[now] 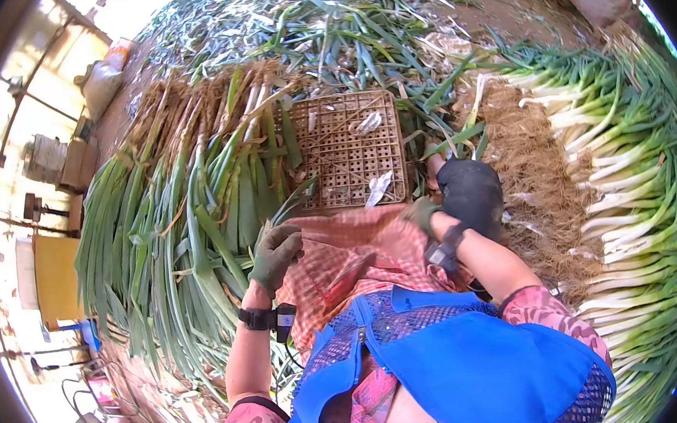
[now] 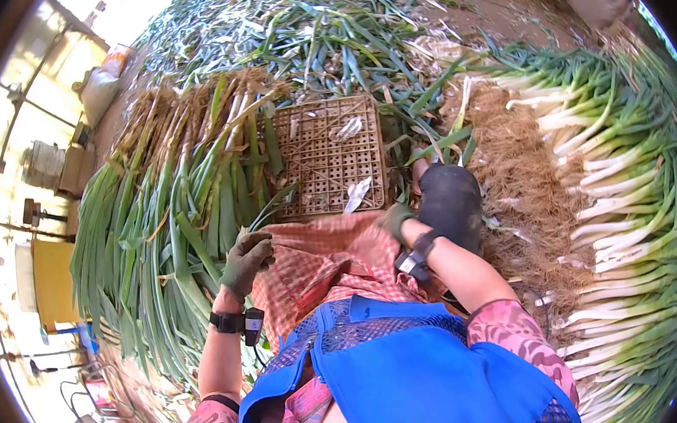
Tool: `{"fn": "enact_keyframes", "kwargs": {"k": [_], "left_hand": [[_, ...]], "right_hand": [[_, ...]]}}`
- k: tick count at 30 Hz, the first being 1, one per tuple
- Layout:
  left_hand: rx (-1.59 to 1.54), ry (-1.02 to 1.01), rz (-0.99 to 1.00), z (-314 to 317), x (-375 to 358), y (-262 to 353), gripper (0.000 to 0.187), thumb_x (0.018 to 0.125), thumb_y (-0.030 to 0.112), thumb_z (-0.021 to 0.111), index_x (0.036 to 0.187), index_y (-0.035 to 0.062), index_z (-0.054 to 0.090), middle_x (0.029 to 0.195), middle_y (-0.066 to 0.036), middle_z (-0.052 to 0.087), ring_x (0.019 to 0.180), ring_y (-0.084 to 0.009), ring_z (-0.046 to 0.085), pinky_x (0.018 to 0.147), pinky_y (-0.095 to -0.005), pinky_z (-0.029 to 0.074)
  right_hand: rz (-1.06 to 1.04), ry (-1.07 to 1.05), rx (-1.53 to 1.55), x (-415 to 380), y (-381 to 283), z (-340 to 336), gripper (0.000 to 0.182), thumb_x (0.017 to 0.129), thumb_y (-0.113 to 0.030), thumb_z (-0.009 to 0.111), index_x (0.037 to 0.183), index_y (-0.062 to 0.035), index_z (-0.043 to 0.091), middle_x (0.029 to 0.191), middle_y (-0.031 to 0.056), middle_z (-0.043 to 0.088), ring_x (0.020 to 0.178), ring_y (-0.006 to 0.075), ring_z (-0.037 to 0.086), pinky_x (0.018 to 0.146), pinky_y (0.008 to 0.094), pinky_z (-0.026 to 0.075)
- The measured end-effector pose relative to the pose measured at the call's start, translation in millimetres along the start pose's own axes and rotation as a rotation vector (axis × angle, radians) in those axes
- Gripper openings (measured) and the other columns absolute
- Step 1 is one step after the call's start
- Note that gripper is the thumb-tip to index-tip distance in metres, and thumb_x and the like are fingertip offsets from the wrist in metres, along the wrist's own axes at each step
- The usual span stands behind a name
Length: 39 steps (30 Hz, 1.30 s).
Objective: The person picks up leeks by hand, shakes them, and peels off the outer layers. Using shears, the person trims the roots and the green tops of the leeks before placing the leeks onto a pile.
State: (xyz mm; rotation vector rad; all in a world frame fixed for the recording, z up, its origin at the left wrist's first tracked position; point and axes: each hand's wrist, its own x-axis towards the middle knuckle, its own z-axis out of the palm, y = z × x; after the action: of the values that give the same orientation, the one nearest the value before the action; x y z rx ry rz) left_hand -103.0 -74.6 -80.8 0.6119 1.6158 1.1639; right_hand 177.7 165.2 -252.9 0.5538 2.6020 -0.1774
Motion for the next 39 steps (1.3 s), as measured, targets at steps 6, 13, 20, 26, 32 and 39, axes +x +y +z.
{"fn": "enact_keyframes", "kwargs": {"k": [6,13,20,26,32,39], "left_hand": [[0.008,-0.011,0.133,8,4,4,0.035,0.095,0.025,0.062,0.120,0.0010,0.061,0.094,-0.003,0.065,0.079,-0.0116,0.063,0.069,-0.0253,0.051],[-0.405,-0.263,0.116,70,18,22,0.036,0.098,0.041,0.055,0.102,0.0053,0.060,0.083,0.000,0.061,0.069,-0.0109,0.056,0.067,-0.0265,0.049],[-0.260,0.094,0.124,76,43,-33,0.016,0.092,0.019,0.061,0.097,0.0045,0.058,0.082,0.000,0.058,0.073,-0.0093,0.053,0.066,-0.0269,0.047],[-0.138,0.107,0.342,78,-15,-21,0.015,0.091,0.020,0.058,0.096,0.0058,0.056,0.077,-0.001,0.057,0.069,-0.0101,0.053,0.063,-0.0290,0.047],[0.527,0.209,0.376,105,-63,-4,0.029,0.093,0.032,0.056,0.103,0.0047,0.052,0.081,-0.019,0.064,0.079,-0.0397,0.064,0.069,-0.0488,0.047],[0.748,-0.032,0.219,76,-31,-8,0.042,0.090,0.045,0.060,0.105,0.0051,0.056,0.093,-0.022,0.067,0.087,-0.0420,0.064,0.074,-0.0509,0.047]], "right_hand": [[0.015,0.651,1.643,-95,-2,-128,0.021,0.091,-0.010,0.065,0.109,-0.0001,0.059,0.088,0.0020,0.066,0.080,0.0099,0.060,0.075,0.0254,0.051],[-0.143,0.451,1.350,-119,-135,-183,0.060,0.087,-0.016,0.064,0.139,0.0026,0.040,0.106,0.0162,0.065,0.093,0.0204,0.062,0.085,0.0310,0.049],[-0.335,-0.111,0.914,-157,-153,-184,0.061,0.087,-0.024,0.064,0.139,0.0004,0.042,0.111,0.0197,0.066,0.103,0.0259,0.065,0.087,0.0333,0.050],[-0.012,0.314,0.727,-103,-93,-180,0.037,0.094,-0.032,0.059,0.119,-0.0037,0.061,0.093,0.0073,0.068,0.087,0.0138,0.063,0.078,0.0267,0.051],[-0.286,0.199,1.962,17,-83,-173,0.050,0.090,-0.038,0.066,0.111,0.0041,0.049,0.084,0.0074,0.059,0.073,0.0160,0.058,0.062,0.0283,0.048],[0.116,0.122,1.288,44,-127,-179,0.051,0.077,-0.039,0.072,0.105,-0.0049,0.046,0.093,0.0116,0.056,0.086,0.0231,0.056,0.075,0.0348,0.047]]}}
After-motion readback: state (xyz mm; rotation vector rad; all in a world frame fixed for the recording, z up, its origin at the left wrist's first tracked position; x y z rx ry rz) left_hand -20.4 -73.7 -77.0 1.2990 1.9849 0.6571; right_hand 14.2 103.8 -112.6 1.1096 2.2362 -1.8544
